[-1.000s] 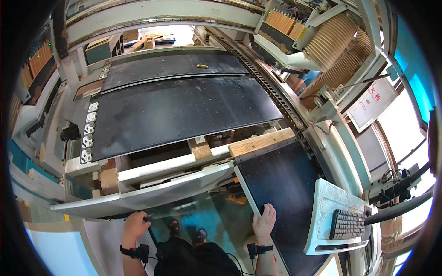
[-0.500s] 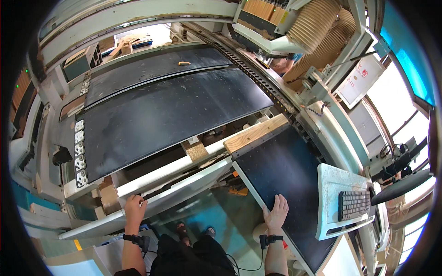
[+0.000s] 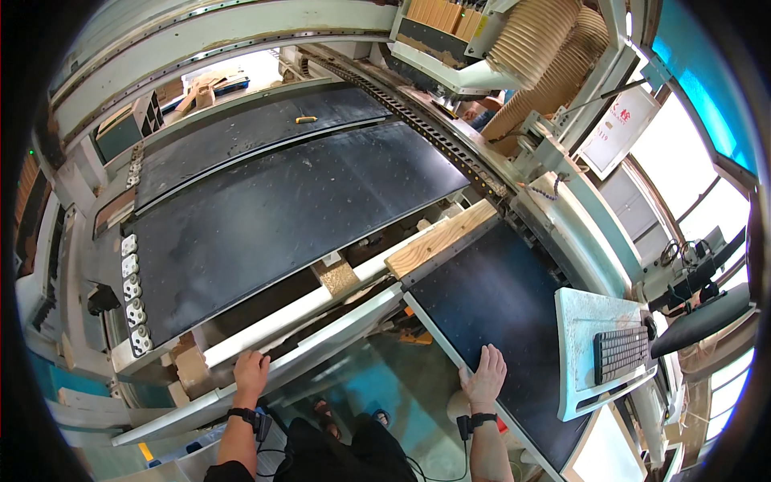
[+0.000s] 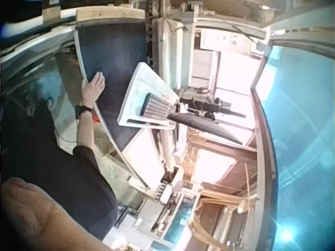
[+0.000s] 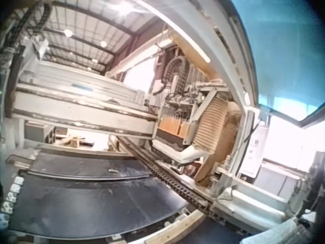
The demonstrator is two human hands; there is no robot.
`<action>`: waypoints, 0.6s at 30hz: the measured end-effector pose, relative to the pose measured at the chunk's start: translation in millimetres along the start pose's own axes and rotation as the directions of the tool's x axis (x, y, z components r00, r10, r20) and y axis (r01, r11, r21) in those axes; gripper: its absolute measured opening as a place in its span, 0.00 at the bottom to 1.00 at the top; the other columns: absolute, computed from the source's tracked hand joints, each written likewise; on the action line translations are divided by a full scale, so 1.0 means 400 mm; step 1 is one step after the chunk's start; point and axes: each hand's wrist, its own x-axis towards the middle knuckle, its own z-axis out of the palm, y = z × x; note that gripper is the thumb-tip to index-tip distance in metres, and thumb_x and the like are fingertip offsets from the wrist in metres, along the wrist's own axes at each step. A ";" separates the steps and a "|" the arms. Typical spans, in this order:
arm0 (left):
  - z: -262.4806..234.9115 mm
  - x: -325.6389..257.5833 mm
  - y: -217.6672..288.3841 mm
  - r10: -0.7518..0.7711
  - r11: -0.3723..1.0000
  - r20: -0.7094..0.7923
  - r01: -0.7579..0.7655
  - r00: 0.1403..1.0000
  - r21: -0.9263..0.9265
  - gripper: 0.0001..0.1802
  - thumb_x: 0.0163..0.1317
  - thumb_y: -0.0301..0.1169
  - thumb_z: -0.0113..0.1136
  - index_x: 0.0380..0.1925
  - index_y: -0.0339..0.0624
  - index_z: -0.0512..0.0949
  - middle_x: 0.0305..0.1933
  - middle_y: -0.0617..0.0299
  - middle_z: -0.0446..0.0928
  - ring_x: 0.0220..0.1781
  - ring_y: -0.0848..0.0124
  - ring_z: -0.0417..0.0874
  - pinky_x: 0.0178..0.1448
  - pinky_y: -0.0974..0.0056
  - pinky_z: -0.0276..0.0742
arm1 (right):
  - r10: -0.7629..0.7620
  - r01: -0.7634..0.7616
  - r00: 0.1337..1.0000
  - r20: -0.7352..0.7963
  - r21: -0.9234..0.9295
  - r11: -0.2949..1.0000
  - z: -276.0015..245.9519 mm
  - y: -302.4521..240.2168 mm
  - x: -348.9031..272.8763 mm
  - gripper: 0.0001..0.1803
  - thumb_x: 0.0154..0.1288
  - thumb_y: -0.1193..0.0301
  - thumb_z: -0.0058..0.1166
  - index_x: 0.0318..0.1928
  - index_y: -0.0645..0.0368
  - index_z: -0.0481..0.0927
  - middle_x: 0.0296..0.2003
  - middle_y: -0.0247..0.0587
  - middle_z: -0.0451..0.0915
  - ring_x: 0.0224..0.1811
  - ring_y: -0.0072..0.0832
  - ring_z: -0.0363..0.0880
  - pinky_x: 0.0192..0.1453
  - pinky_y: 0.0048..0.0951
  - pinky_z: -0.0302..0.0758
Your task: Searching through and organizing bags of screws and hardware in a workshop drawer.
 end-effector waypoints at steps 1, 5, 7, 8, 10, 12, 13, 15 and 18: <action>0.015 -0.009 -0.006 -0.005 1.000 -0.003 0.005 1.000 -0.007 0.14 0.66 0.38 0.64 0.28 0.39 0.79 0.35 0.51 0.80 0.42 0.48 0.81 0.46 0.45 0.77 | 0.006 -0.006 1.000 0.010 -0.001 1.000 0.000 -0.003 0.000 0.39 0.57 0.56 0.68 0.65 0.62 0.72 0.66 0.48 0.72 0.71 0.48 0.67 0.75 0.48 0.63; 0.045 -0.014 -0.001 -0.027 0.995 -0.003 0.027 1.000 0.095 0.19 0.72 0.41 0.57 0.25 0.40 0.79 0.30 0.51 0.81 0.36 0.47 0.82 0.42 0.44 0.78 | 0.007 -0.007 1.000 0.026 0.000 1.000 -0.006 -0.006 0.002 0.39 0.57 0.56 0.67 0.65 0.63 0.72 0.66 0.50 0.71 0.71 0.49 0.66 0.76 0.50 0.62; 0.043 -0.007 0.015 -0.042 0.992 -0.015 0.043 0.999 0.121 0.21 0.74 0.41 0.55 0.23 0.40 0.79 0.28 0.51 0.81 0.34 0.47 0.82 0.41 0.44 0.78 | 0.001 -0.001 1.000 0.026 -0.010 1.000 -0.007 -0.005 0.003 0.40 0.57 0.56 0.67 0.65 0.64 0.71 0.66 0.50 0.71 0.71 0.49 0.66 0.76 0.50 0.62; 0.041 -0.004 0.021 -0.060 0.992 -0.037 0.064 0.997 0.113 0.22 0.74 0.42 0.55 0.22 0.40 0.79 0.27 0.51 0.80 0.34 0.48 0.83 0.41 0.44 0.78 | 0.002 -0.002 0.999 0.033 -0.016 1.000 -0.005 -0.006 0.004 0.40 0.57 0.56 0.67 0.65 0.64 0.71 0.67 0.51 0.71 0.71 0.49 0.66 0.76 0.50 0.62; 0.047 -0.003 0.032 -0.084 0.991 -0.061 0.090 0.995 0.103 0.23 0.74 0.42 0.55 0.21 0.41 0.79 0.26 0.51 0.80 0.33 0.48 0.83 0.40 0.44 0.79 | -0.002 0.003 0.999 0.040 -0.022 1.000 -0.004 -0.010 0.006 0.40 0.57 0.57 0.67 0.65 0.65 0.71 0.67 0.51 0.71 0.71 0.49 0.66 0.76 0.50 0.62; 0.055 -0.006 0.037 -0.081 0.969 -0.114 0.105 0.990 0.223 0.24 0.73 0.42 0.55 0.19 0.42 0.78 0.25 0.52 0.80 0.32 0.49 0.83 0.39 0.46 0.79 | -0.004 0.006 0.999 0.044 -0.045 0.999 -0.003 -0.013 0.008 0.39 0.58 0.57 0.66 0.66 0.65 0.71 0.67 0.52 0.71 0.72 0.49 0.65 0.76 0.50 0.61; 0.060 -0.007 0.036 -0.086 0.969 -0.116 0.110 0.990 0.222 0.24 0.73 0.42 0.55 0.19 0.42 0.78 0.25 0.52 0.80 0.32 0.49 0.83 0.39 0.46 0.79 | -0.009 0.011 0.999 0.044 -0.045 0.999 -0.002 -0.013 0.007 0.39 0.58 0.57 0.66 0.66 0.65 0.71 0.67 0.52 0.71 0.72 0.49 0.65 0.76 0.50 0.61; 0.068 -0.010 0.033 -0.052 0.960 -0.176 0.098 0.983 0.263 0.23 0.73 0.41 0.56 0.18 0.43 0.77 0.25 0.53 0.79 0.32 0.50 0.82 0.38 0.47 0.79 | -0.020 0.022 0.999 0.034 -0.057 0.998 0.001 -0.011 0.006 0.40 0.56 0.58 0.67 0.66 0.64 0.70 0.66 0.50 0.71 0.71 0.48 0.66 0.75 0.49 0.62; 0.072 -0.012 0.035 -0.020 0.965 -0.229 0.078 0.973 0.249 0.22 0.71 0.40 0.58 0.17 0.43 0.76 0.24 0.54 0.78 0.31 0.51 0.81 0.37 0.48 0.78 | -0.014 0.017 0.999 0.048 -0.065 0.998 0.002 -0.010 0.005 0.40 0.56 0.58 0.67 0.66 0.64 0.70 0.66 0.50 0.70 0.72 0.49 0.65 0.75 0.49 0.62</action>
